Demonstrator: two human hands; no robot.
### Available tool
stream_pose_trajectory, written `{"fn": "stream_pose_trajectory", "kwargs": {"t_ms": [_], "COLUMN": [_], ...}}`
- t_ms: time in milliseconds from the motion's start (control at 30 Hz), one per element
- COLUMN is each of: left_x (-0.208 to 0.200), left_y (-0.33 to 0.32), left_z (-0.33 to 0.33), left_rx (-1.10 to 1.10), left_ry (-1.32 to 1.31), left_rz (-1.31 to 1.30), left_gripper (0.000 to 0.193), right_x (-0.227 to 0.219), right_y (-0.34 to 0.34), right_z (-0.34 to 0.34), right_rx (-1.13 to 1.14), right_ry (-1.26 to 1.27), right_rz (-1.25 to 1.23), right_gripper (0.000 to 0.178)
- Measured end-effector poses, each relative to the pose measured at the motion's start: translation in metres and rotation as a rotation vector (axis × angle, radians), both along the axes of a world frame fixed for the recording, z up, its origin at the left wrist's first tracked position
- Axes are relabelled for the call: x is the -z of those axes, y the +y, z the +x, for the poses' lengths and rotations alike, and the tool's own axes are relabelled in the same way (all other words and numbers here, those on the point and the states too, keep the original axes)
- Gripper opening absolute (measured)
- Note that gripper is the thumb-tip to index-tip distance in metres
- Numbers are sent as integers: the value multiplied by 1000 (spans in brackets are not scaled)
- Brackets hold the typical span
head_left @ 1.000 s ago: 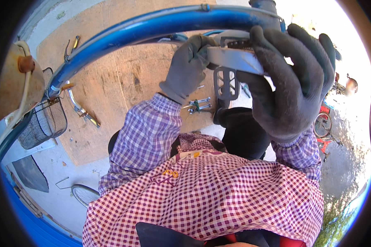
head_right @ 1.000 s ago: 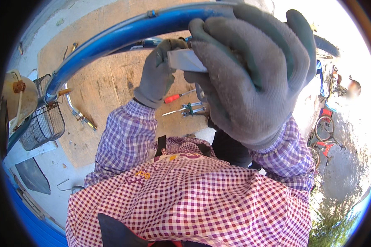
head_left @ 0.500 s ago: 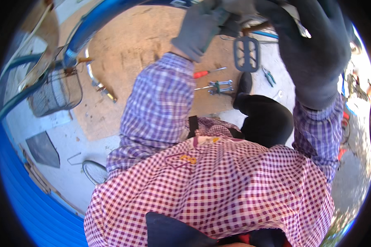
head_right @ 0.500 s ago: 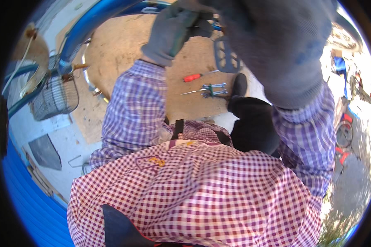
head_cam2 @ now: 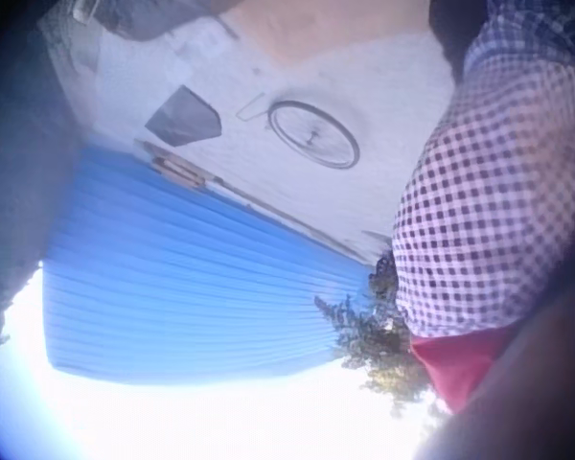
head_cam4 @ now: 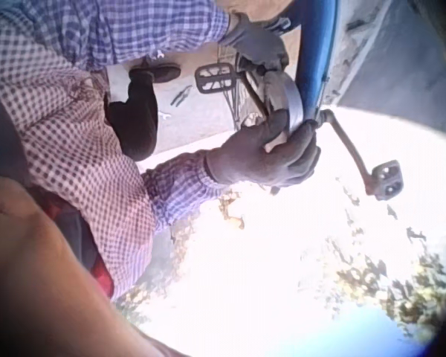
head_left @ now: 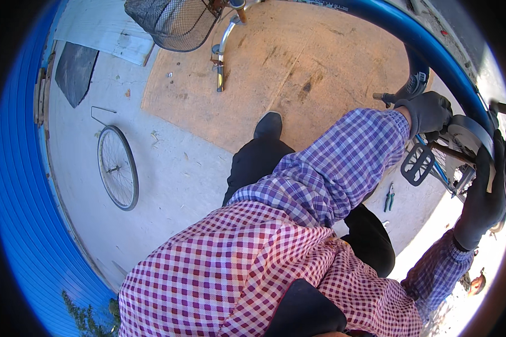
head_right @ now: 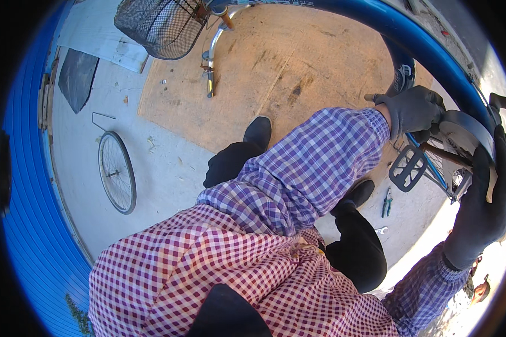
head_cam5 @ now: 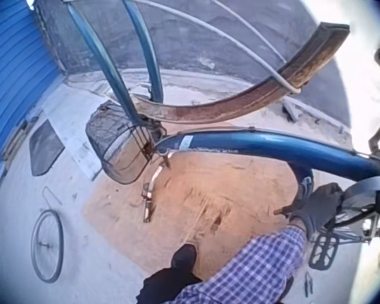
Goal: The person removes a bicycle chain guard using a screwdriver and wrench, then reattaches it to the frame. They also adjust the chain tension on the crankset using a screwdriver.
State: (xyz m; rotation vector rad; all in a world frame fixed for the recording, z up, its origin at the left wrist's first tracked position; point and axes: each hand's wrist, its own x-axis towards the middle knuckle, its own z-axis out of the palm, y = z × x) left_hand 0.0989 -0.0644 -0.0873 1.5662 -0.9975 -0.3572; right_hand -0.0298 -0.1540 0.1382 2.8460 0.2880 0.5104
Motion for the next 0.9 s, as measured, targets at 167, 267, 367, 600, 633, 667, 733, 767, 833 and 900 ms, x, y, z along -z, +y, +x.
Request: {"fn": "stream_pose_trajectory", "kwargs": {"t_ms": [167,267,367,600,633,667,733,767,833,900], "left_x": [-6,-24,-44,-46,-43,-41,-37,-36,-35,-37], "left_y": [14,42,66,65,60,56,49,47,49,54], "left_z": [3,3,3,7,9,10,13,14,14,13], "left_rx": [-57,99,35,115,118,77,102,113,103,102], "left_ry": [-478,637,570,711,672,516,493,474,532,577], "left_rz": [262,-98,-87,-49,-21,38,36,89,5,-14], "left_gripper": [31,28,27,34,35,38,37,37,37,36], "right_x": [-11,-17,-16,-16,-16,-15,-14,-13,-12,-12], "right_y": [-15,-13,-4,8,8,8,10,10,12,13], "right_z": [3,10,16,19,19,19,18,18,18,18], "right_rx": [-97,-166,-213,-239,-200,-185,-153,-135,-126,-176], "right_ry": [11,22,25,7,9,6,2,-1,-12,-23], "right_rz": [-501,-496,-429,-383,-333,-298,-226,-191,-175,-216], "right_gripper": [38,37,27,27,27,27,27,27,27,27]}}
